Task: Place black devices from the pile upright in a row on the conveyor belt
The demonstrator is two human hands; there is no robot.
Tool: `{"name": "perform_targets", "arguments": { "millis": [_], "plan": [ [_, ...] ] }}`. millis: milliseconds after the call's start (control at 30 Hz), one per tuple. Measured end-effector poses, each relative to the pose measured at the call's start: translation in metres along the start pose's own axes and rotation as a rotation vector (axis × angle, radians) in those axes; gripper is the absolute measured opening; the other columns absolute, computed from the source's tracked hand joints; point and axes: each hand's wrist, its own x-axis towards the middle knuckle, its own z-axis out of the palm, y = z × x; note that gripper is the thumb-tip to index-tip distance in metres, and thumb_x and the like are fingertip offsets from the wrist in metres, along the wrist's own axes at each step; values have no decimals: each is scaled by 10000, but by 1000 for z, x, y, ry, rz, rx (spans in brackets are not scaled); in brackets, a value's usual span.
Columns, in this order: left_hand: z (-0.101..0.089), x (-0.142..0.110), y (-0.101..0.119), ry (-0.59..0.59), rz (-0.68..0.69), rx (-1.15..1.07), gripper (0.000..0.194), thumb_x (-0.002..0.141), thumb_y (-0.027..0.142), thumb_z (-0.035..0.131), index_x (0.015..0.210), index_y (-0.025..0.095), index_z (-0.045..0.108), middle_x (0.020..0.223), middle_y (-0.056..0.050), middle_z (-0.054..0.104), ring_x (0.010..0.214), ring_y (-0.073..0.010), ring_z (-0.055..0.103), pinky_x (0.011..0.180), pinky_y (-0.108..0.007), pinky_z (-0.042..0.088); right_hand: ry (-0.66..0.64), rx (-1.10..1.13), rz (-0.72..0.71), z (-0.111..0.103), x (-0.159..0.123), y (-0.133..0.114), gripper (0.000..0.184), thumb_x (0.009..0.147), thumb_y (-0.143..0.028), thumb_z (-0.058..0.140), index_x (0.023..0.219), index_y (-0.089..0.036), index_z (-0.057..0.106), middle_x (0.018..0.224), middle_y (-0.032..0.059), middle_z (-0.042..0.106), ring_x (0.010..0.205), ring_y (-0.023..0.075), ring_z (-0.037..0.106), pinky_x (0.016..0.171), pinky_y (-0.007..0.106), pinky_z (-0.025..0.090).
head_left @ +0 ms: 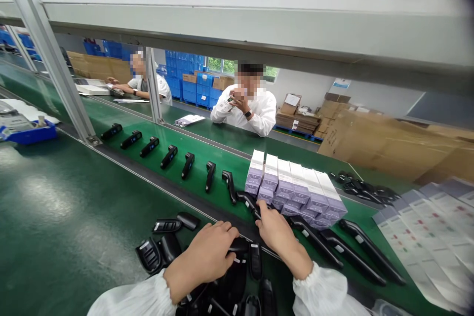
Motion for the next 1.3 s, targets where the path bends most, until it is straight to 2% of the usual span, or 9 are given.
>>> {"name": "perform_targets", "arguments": {
  "millis": [200,400,567,667,767,933,1033,1167,1300],
  "plan": [
    [-10,0,-19,49,-53,-175,345,864,296,509,1185,201,593,1152,-101,622,1104,-292,578,946,-420,467,108,-217,7,21,7,-13,206,933,-98,427,1090,-82,560,909,168,693,897,277,684,706,311,464],
    [-9,9,-45,212,-176,-500,450,912,444,440,1281,197,510,1267,-103,571,1149,-265,560,924,-375,496,94,-246,89,-7,-1,-29,332,968,-292,474,1196,-70,570,879,182,706,827,318,701,660,336,474],
    [-5,12,-49,355,-151,-566,452,910,462,456,1278,199,454,1194,-109,578,1030,-245,599,849,-363,516,62,387,-103,-24,-5,-60,418,958,-504,424,894,-183,683,778,70,702,773,227,669,671,287,461],
    [-7,9,-49,315,-139,-598,474,898,428,505,1303,207,394,1147,-98,597,924,-228,637,800,-349,516,46,837,-207,-5,7,-72,288,887,-437,541,887,-183,679,778,27,682,743,177,634,672,249,469],
    [-12,4,-50,213,-137,-500,485,882,393,554,1303,208,402,1158,-100,600,985,-258,631,821,-364,498,103,991,-133,18,26,-69,297,872,-366,519,1040,-176,673,786,26,657,723,177,619,638,258,493],
    [-16,-11,-48,63,202,-183,457,823,384,689,1249,316,535,1219,-41,589,1118,-291,542,926,-410,436,233,527,-43,30,48,-57,373,908,-234,434,1211,-164,641,1055,96,650,1003,223,626,838,302,508],
    [-16,-17,-50,17,378,-132,351,846,350,678,1184,343,581,1208,-2,612,1142,-265,528,1008,-415,382,222,155,10,32,51,-66,430,916,-155,393,1304,-162,579,1208,125,588,988,227,651,858,317,498],
    [-20,-19,-60,30,332,-73,182,889,375,611,1008,242,643,1083,-39,650,1054,-259,572,1016,-426,380,221,-140,77,38,56,-82,506,906,-91,349,1398,-130,460,1310,170,520,858,222,692,754,320,518],
    [-22,-15,-64,56,214,-17,339,889,504,570,886,180,670,956,-87,660,958,-284,596,946,-447,436,213,-220,72,42,60,-80,500,920,-51,285,1393,-90,443,1303,198,543,931,231,690,769,304,514]
  ]
}}
